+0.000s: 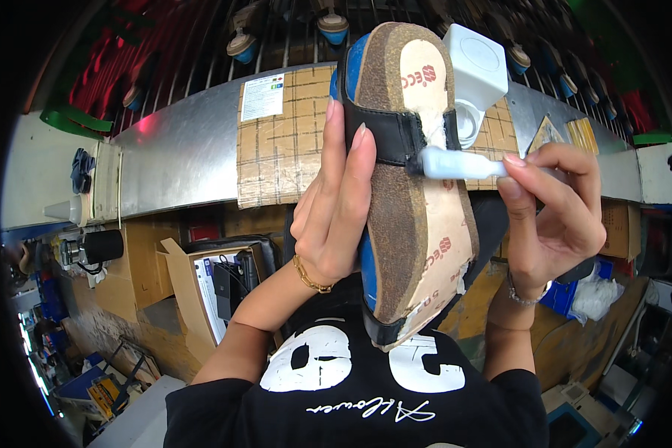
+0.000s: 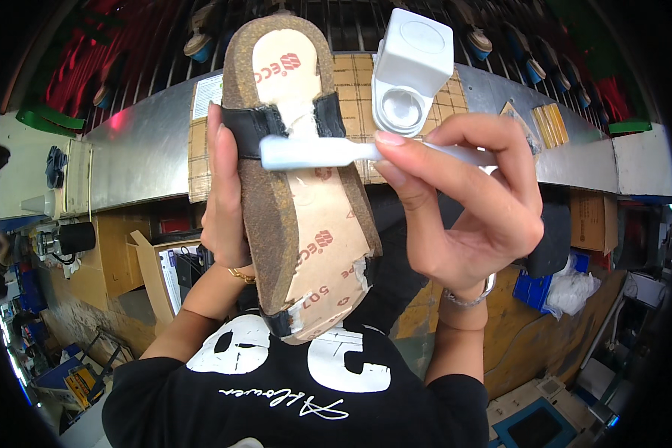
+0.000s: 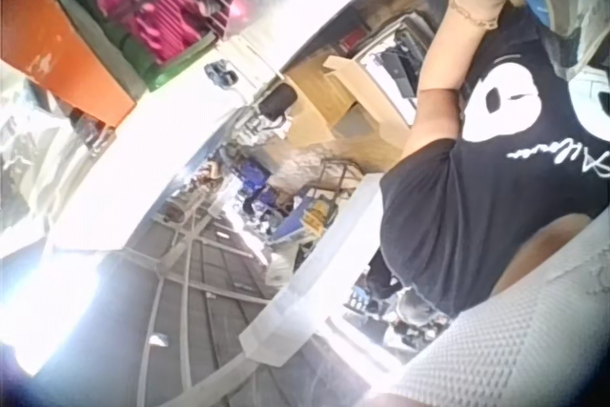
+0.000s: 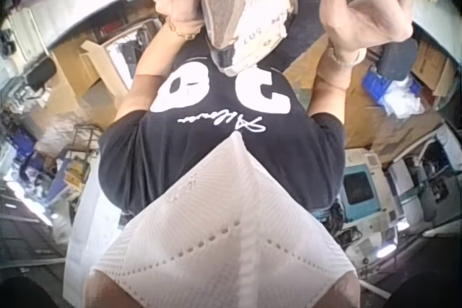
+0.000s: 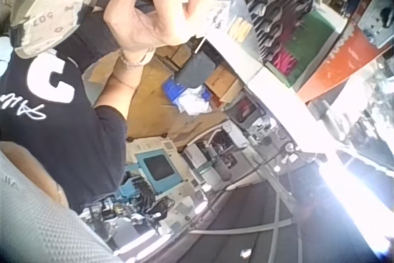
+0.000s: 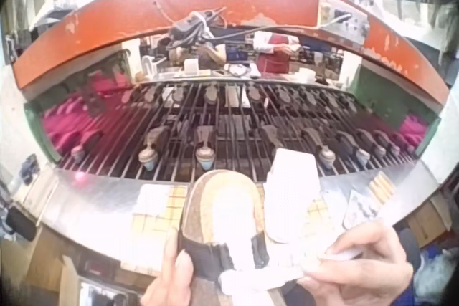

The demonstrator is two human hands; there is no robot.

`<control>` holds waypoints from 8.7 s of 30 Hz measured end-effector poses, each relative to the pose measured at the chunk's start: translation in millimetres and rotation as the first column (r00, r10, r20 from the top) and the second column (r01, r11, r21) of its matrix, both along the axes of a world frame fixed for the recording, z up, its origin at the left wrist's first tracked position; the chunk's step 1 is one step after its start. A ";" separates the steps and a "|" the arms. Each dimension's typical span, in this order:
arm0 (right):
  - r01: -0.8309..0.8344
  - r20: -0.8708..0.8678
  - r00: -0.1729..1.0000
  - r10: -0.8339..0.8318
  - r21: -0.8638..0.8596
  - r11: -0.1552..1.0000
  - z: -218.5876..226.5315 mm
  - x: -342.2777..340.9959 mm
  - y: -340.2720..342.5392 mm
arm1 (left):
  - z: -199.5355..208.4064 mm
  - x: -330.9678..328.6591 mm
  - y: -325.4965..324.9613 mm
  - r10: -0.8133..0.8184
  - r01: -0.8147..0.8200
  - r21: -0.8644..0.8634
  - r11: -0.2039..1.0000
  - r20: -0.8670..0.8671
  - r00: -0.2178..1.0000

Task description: The person applies a dark adhesive to the sole of a blue sandal using a small brush. They repeatedly dip the brush into a white container and spread the substance across the sandal's sole, rotating the sandal to cover different areas.

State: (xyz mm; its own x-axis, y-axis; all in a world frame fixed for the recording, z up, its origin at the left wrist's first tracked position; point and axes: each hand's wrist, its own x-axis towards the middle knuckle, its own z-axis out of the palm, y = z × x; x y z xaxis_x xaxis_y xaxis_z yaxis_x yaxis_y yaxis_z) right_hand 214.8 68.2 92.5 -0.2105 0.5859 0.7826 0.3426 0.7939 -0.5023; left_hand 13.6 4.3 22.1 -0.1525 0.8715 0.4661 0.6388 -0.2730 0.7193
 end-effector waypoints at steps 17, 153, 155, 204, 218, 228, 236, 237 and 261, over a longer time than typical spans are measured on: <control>-0.172 -0.028 0.985 0.170 -0.141 0.975 -8.2 7.5 -13.5 | -7.9 16.9 17.4 0.199 -0.226 0.367 0.902 0.109 0.974; 0.165 0.205 0.976 -0.075 -0.470 0.867 -59.3 61.4 74.7 | -47.8 -32.4 21.9 0.107 0.404 -0.145 0.903 0.988 0.114; 0.130 0.157 0.981 -0.116 -0.083 0.988 -41.1 52.2 69.5 | -32.4 -22.9 19.8 0.080 0.507 -0.204 0.838 0.963 0.256; -0.328 0.128 0.930 0.345 -0.135 0.935 19.6 16.8 19.6 | 16.8 12.3 6.2 -0.258 0.607 -0.047 0.793 0.877 0.405; 0.019 -0.042 0.999 -0.025 -0.139 0.990 -8.7 -21.3 -7.9 | 27.9 17.2 9.6 -0.183 0.436 -0.008 0.900 0.902 0.392; 0.056 -0.043 0.998 -0.055 0.016 0.998 -2.4 -17.3 -1.6 | 38.3 17.6 8.7 -0.204 0.441 -0.057 0.896 0.828 0.522; -0.211 0.018 0.977 0.211 -0.020 0.977 1.4 -2.1 28.9 | 42.0 17.2 8.1 -0.228 0.503 -0.059 0.862 0.842 0.489; -0.221 0.040 0.974 0.223 -0.047 0.974 2.2 0.8 26.9 | 42.5 17.6 8.2 -0.230 0.509 -0.056 0.859 0.846 0.481; -0.294 0.236 0.912 0.336 -0.199 0.935 3.7 6.8 9.7 | 34.2 12.9 16.0 -0.071 0.432 -0.072 0.899 0.949 0.308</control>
